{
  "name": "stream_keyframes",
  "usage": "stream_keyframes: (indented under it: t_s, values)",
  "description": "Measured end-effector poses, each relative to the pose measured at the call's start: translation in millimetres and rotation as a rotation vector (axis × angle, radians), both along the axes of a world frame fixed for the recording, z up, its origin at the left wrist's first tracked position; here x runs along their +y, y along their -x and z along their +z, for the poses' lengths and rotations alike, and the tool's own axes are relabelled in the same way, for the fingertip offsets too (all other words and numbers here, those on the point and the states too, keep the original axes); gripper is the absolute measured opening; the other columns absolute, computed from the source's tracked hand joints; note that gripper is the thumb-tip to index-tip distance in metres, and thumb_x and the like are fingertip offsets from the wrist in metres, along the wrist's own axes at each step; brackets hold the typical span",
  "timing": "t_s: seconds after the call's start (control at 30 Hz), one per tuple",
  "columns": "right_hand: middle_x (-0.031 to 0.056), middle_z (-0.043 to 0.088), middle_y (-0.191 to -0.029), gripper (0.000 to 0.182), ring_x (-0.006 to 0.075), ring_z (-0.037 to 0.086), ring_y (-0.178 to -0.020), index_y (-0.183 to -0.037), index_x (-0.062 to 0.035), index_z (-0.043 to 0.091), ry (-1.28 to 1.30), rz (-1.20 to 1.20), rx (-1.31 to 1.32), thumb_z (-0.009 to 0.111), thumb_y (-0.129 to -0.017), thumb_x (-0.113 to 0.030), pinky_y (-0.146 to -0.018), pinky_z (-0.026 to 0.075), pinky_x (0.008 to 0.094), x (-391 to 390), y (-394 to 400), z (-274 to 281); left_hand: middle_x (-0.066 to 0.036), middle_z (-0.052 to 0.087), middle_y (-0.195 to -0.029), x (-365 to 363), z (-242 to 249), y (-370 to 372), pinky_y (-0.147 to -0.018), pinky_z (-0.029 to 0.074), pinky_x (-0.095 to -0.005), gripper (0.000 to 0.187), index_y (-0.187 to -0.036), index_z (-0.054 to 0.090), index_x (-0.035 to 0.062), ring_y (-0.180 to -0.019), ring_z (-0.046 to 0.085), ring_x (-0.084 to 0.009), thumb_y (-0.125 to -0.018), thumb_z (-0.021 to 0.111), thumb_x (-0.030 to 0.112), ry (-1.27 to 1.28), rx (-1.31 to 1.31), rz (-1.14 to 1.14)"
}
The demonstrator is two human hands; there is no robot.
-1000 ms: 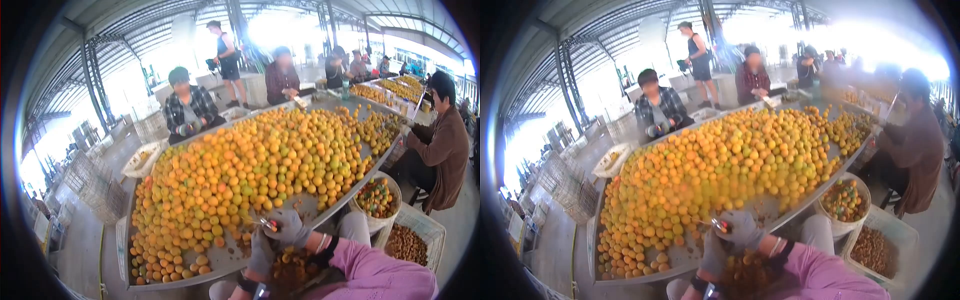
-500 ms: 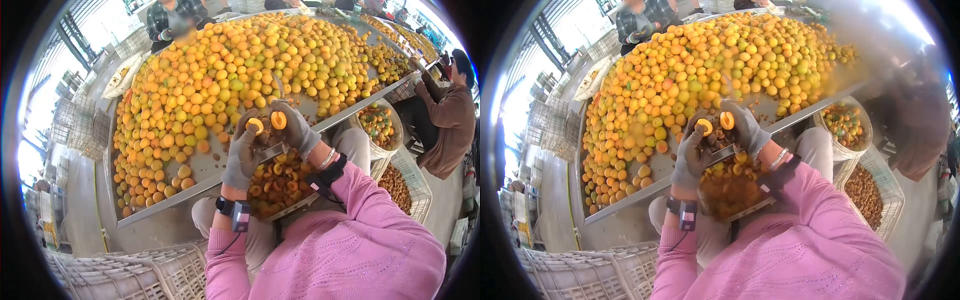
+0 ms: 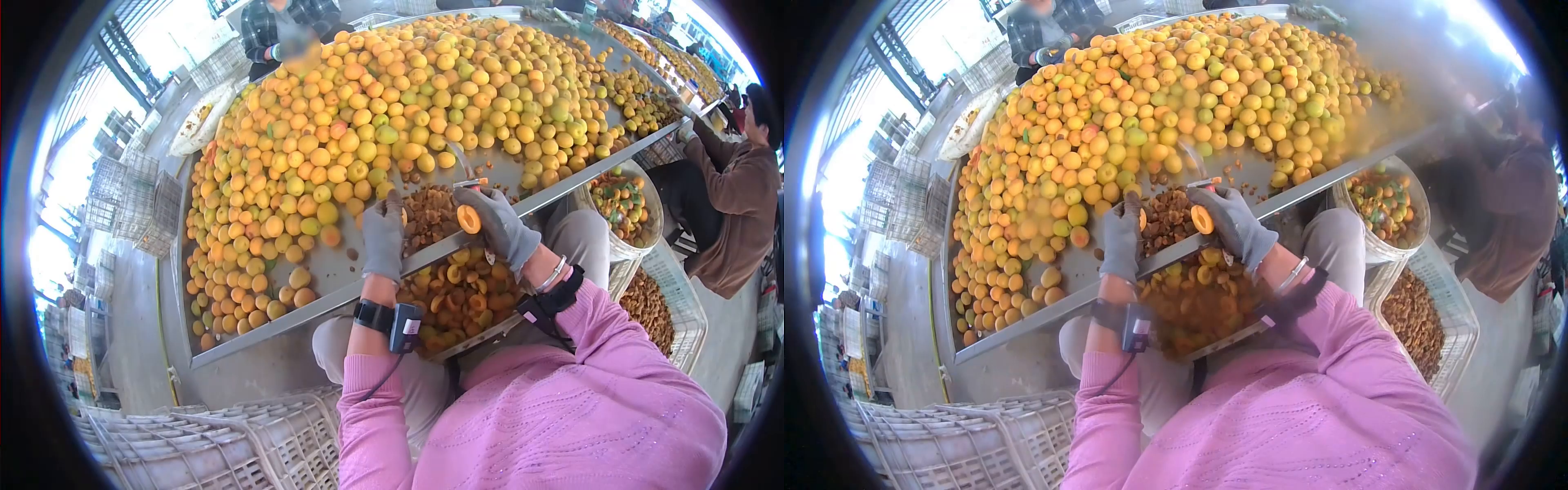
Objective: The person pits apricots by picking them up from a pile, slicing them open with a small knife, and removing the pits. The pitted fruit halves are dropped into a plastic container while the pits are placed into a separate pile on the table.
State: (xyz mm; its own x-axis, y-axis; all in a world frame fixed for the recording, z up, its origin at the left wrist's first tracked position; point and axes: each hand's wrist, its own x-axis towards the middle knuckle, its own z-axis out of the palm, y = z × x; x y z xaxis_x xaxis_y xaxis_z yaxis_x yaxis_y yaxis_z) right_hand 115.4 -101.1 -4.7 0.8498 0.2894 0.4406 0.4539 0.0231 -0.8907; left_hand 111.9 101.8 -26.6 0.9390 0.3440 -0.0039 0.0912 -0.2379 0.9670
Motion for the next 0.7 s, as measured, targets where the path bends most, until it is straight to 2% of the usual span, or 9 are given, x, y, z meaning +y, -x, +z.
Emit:
stream_keyframes:
  t_s: [0.03, 0.1, 0.17, 0.2, 0.33, 0.37, 0.43, 0.6, 0.7]
  values:
    - [-0.0018, 0.054, -0.067, 0.033, 0.0071, 0.053, -0.057, -0.089, -0.0012, 0.060, -0.002, 0.000, 0.003, 0.064, -0.091, -0.034, -0.051, 0.045, 0.0239, -1.7, 0.2, 2.1, -0.006, 0.065, -0.074, -1.8, 14.7, 7.7, -0.060, 0.049, -0.0327, 0.035, -0.099, 0.065, -0.0038, -0.061, 0.058, -0.0151, -0.095, 0.062, 0.031, 0.167, 0.085, -0.003]
    - [0.0002, 0.061, -0.080, 0.029, 0.0114, 0.057, -0.074, -0.106, -0.0014, 0.063, 0.122, -0.019, 0.762, 0.063, -0.091, -0.026, -0.069, 0.048, 0.0268, -3.0, 6.0, 27.5, -0.004, 0.065, -0.075, -7.3, 29.9, 16.6, -0.060, 0.049, -0.0313, 0.035, -0.099, 0.066, -0.0030, -0.061, 0.058, -0.0139, -0.094, 0.064, 0.031, 0.333, 0.171, -0.016]
    - [0.0000, 0.060, -0.074, 0.032, 0.0091, 0.055, -0.069, -0.094, -0.0004, 0.064, 0.185, 0.001, 0.649, 0.065, -0.089, -0.032, -0.063, 0.046, 0.0263, -5.6, 9.2, 20.2, -0.001, 0.061, -0.081, -12.0, 29.7, 25.9, -0.056, 0.047, -0.0233, 0.031, -0.100, 0.067, 0.0003, -0.069, 0.055, -0.0078, -0.098, 0.059, 0.030, 0.345, 0.240, -0.189]
    - [-0.0001, 0.059, -0.068, 0.039, 0.0068, 0.052, -0.063, -0.083, 0.0005, 0.066, 0.250, 0.031, 0.534, 0.067, -0.088, -0.038, -0.057, 0.043, 0.0257, -6.0, 10.6, 19.7, -0.004, 0.064, -0.090, -10.6, 29.5, 32.8, -0.067, 0.049, -0.0232, 0.031, -0.107, 0.066, -0.0004, -0.076, 0.056, -0.0085, -0.098, 0.058, 0.029, 0.355, 0.220, -0.385]
    - [0.0026, 0.061, -0.069, 0.038, 0.0082, 0.054, -0.065, -0.091, -0.0002, 0.069, 0.431, 0.129, 0.504, 0.066, -0.088, -0.038, -0.057, 0.044, 0.0278, -20.4, 2.6, 20.2, -0.008, 0.068, -0.101, -14.7, 61.4, 58.6, -0.086, 0.047, -0.0242, 0.032, -0.118, 0.062, -0.0030, -0.094, 0.060, -0.0119, -0.097, 0.058, 0.021, 0.123, 0.052, -0.682]
    - [0.0026, 0.061, -0.069, 0.038, 0.0082, 0.054, -0.065, -0.091, -0.0002, 0.069, 0.439, 0.120, 0.507, 0.066, -0.088, -0.038, -0.057, 0.044, 0.0278, -23.5, -4.1, 23.8, -0.008, 0.068, -0.101, -12.3, 57.6, 57.7, -0.086, 0.047, -0.0242, 0.032, -0.118, 0.062, -0.0030, -0.094, 0.060, -0.0119, -0.097, 0.058, 0.021, 0.133, 0.050, -0.690]
    - [0.0035, 0.062, -0.070, 0.038, 0.0094, 0.054, -0.065, -0.095, 0.0002, 0.068, 0.499, 0.046, 0.641, 0.067, -0.087, -0.037, -0.059, 0.045, 0.0283, -26.1, -22.3, 35.3, -0.010, 0.068, -0.104, -5.8, 50.1, 54.9, -0.087, 0.048, -0.0251, 0.033, -0.120, 0.061, -0.0026, -0.095, 0.062, -0.0142, -0.099, 0.055, 0.022, 0.524, 0.163, -0.702]
    - [0.0075, 0.066, -0.077, 0.041, 0.0170, 0.061, -0.071, -0.101, 0.0027, 0.066, 0.601, -0.093, 0.603, 0.071, -0.082, -0.034, -0.067, 0.049, 0.0333, -21.8, -89.1, 36.1, -0.013, 0.068, -0.102, 2.6, 43.4, 42.1, -0.088, 0.056, -0.0355, 0.035, -0.117, 0.059, -0.0049, -0.092, 0.068, -0.0224, -0.098, 0.057, 0.024, 0.737, 0.279, -0.496]
    - [0.0127, 0.069, -0.084, 0.046, 0.0237, 0.066, -0.078, -0.105, 0.0014, 0.067, 0.818, -0.151, 0.433, 0.074, -0.078, -0.034, -0.073, 0.051, 0.0356, -5.5, -117.1, 35.3, -0.012, 0.068, -0.100, -8.8, 41.4, 40.1, -0.084, 0.056, -0.0323, 0.034, -0.116, 0.060, -0.0038, -0.089, 0.068, -0.0204, -0.098, 0.058, 0.025, 0.730, 0.267, -0.553]
